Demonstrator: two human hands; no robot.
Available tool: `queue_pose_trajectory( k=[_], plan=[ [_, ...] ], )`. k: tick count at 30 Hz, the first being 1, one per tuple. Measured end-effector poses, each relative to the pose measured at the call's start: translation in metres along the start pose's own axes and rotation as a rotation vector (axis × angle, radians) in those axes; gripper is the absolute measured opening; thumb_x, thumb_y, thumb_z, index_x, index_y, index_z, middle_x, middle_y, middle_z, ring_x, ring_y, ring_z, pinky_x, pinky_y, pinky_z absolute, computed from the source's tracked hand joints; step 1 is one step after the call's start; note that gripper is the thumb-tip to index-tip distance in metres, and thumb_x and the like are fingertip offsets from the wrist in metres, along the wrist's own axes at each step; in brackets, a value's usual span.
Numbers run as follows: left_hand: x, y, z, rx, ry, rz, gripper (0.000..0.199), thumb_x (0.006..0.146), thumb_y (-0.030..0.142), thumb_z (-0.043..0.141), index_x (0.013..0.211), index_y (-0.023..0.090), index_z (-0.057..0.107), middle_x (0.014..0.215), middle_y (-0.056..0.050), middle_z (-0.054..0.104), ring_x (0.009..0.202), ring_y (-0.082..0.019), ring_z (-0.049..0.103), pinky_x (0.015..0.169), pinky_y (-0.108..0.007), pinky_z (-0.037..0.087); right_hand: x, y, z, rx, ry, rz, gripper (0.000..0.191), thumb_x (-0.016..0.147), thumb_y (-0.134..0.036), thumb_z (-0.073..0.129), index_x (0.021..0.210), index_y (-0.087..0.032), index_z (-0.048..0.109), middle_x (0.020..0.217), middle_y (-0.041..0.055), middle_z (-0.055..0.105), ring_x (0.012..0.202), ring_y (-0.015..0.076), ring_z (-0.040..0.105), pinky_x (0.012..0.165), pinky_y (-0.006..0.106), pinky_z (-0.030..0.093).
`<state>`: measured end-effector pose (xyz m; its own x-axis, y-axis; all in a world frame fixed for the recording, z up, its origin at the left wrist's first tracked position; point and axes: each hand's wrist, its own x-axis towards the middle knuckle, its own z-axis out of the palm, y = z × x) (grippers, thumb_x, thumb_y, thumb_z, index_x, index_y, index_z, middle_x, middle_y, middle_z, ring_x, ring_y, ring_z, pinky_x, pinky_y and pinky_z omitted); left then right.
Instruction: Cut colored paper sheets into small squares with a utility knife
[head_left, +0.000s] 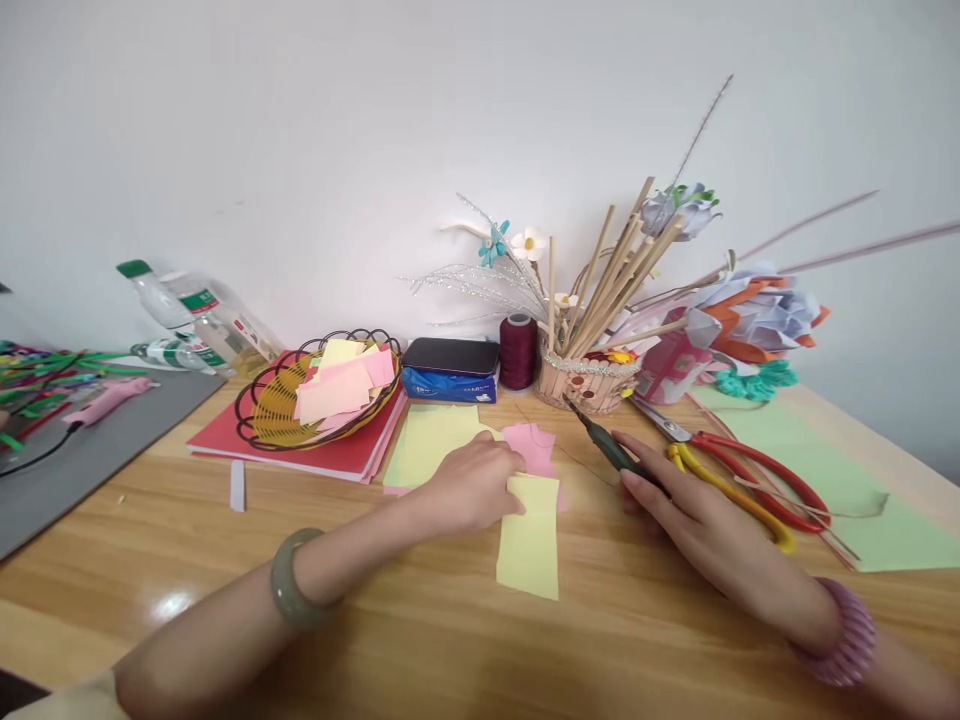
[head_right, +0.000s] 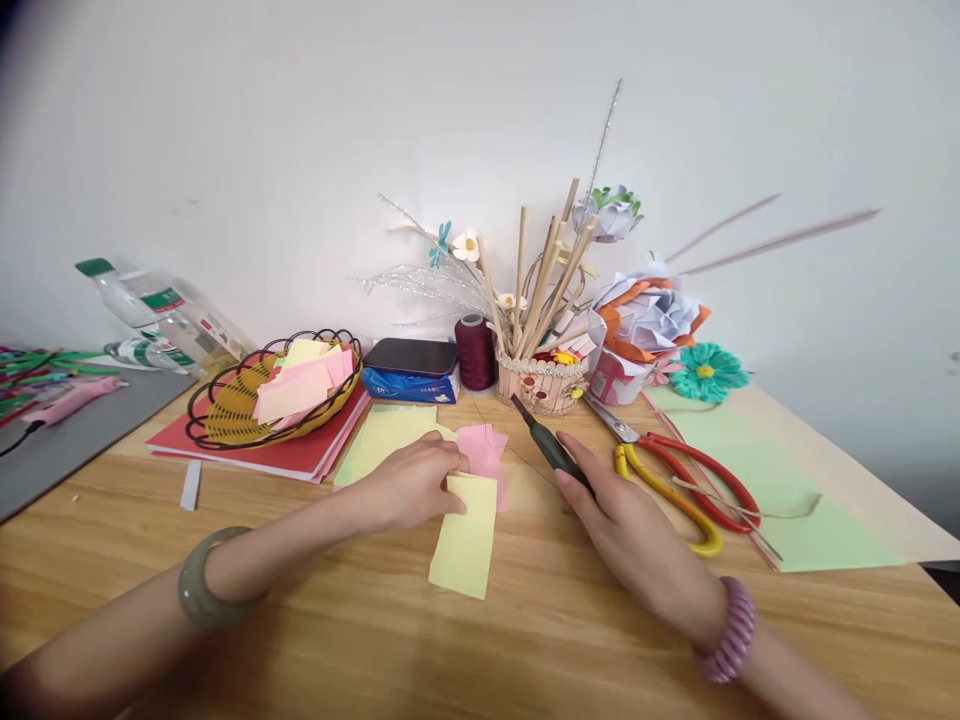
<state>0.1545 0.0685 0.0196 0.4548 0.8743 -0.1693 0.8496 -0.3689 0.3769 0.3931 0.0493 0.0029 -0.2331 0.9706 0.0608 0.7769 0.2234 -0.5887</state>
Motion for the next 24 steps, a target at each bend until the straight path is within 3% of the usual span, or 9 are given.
queue_pose_trajectory(
  k=[4,10,14,19,24],
  plan=[
    [0.015,-0.007,-0.012,-0.034,0.126,-0.036,0.010,0.077,0.024,0.066,0.086,0.020,0.068,0.084,0.000,0.070,0.080,-0.020,0.064,0.065,-0.025,0.047,0.000,-0.002,0.000,0.067,0.035,-0.065,0.056,0.090,-0.052,0.027,0.135,-0.021,0.042,0.089,0.0031,0.070,0.087,0.0182,0.066,0.080,0.033,0.052],
    [0.028,-0.025,-0.032,0.005,0.408,-0.054,0.040,0.084,0.016,0.058,0.123,0.016,0.051,0.121,-0.007,0.060,0.107,-0.021,0.057,0.089,-0.029,0.044,0.003,0.010,0.003,-0.035,0.160,-0.098,0.048,0.093,-0.046,0.028,0.133,-0.024,0.044,0.097,0.0037,0.070,0.100,0.0198,0.063,0.086,0.035,0.050],
    [0.000,-0.034,-0.031,0.063,0.370,-0.029,0.025,0.087,0.020,0.054,0.110,0.020,0.062,0.114,-0.004,0.065,0.107,-0.021,0.058,0.093,-0.032,0.044,0.003,0.014,0.003,-0.203,0.190,-0.169,0.049,0.094,-0.041,0.027,0.135,-0.019,0.041,0.117,0.0092,0.064,0.108,0.0215,0.059,0.086,0.035,0.050],
    [-0.032,-0.046,-0.009,0.125,0.225,-0.012,0.032,0.076,0.026,0.068,0.105,0.014,0.065,0.123,-0.013,0.060,0.117,-0.029,0.052,0.098,-0.039,0.042,0.002,0.015,0.000,-0.518,0.233,-0.237,0.051,0.093,-0.036,0.028,0.136,-0.012,0.042,0.099,0.0179,0.065,0.091,0.0342,0.061,0.066,0.048,0.051],
    [-0.040,-0.053,0.010,0.080,0.215,0.007,0.012,0.080,0.019,0.060,0.089,0.016,0.067,0.111,-0.011,0.065,0.113,-0.027,0.056,0.097,-0.037,0.043,0.005,0.023,0.004,-0.701,0.241,-0.338,0.042,0.092,-0.024,0.033,0.127,-0.010,0.051,0.097,0.0164,0.064,0.091,0.0344,0.059,0.064,0.046,0.049]
  ],
)
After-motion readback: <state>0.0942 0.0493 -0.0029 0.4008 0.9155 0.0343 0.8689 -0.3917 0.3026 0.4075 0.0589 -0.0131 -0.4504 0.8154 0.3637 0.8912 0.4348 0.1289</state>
